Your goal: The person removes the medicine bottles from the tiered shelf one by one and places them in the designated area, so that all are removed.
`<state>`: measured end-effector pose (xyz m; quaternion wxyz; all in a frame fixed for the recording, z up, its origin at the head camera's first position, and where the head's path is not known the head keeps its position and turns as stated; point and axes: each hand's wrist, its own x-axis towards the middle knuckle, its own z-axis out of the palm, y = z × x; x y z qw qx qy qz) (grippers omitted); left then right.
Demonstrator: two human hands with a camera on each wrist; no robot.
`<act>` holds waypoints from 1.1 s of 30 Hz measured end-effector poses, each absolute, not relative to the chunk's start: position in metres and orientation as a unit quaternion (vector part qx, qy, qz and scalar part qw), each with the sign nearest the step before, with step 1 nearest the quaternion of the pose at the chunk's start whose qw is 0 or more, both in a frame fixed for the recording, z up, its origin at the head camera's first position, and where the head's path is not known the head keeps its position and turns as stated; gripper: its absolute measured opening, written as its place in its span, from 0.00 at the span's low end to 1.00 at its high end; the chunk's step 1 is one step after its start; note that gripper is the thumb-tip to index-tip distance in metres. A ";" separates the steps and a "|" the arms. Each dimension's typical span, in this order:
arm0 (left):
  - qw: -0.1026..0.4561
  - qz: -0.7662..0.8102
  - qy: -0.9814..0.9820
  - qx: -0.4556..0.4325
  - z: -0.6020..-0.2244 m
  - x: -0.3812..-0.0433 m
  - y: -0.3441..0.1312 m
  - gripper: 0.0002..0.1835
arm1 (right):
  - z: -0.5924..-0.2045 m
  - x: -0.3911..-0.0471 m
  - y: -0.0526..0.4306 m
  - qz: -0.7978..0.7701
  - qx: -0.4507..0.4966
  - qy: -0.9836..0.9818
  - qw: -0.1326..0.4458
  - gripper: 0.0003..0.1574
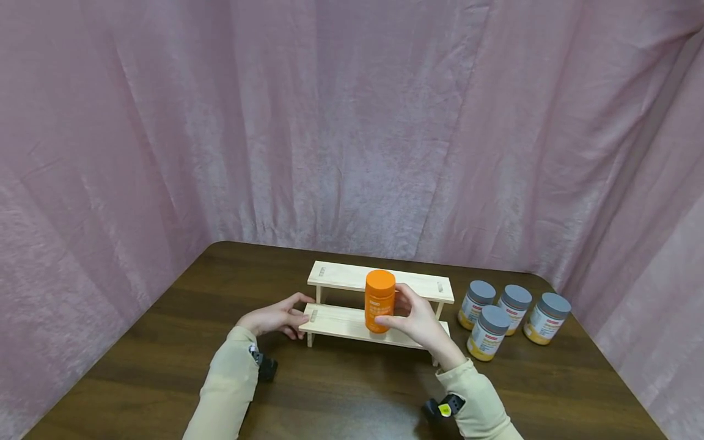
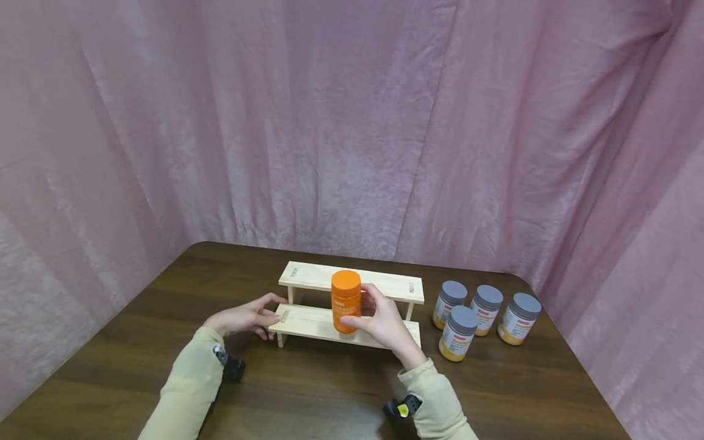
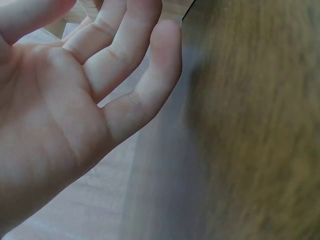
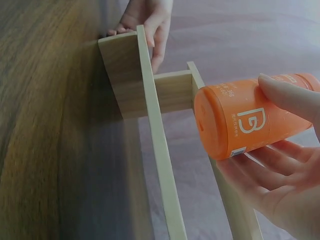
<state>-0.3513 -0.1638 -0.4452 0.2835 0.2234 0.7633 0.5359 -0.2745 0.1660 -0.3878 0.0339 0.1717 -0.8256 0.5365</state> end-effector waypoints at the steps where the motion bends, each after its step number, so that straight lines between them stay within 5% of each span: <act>1: 0.284 0.536 0.763 0.224 -0.445 -0.351 -0.164 0.29 | -0.387 -0.274 0.167 0.537 0.171 -0.826 0.034 0.39; 25: 0.287 0.537 0.759 0.232 -0.446 -0.352 -0.166 0.30 | -0.369 -0.280 0.232 0.490 0.237 -0.839 -0.021 0.41; 33: 0.292 0.539 0.754 0.238 -0.447 -0.354 -0.165 0.30 | -0.365 -0.280 0.256 0.479 0.227 -0.848 0.005 0.42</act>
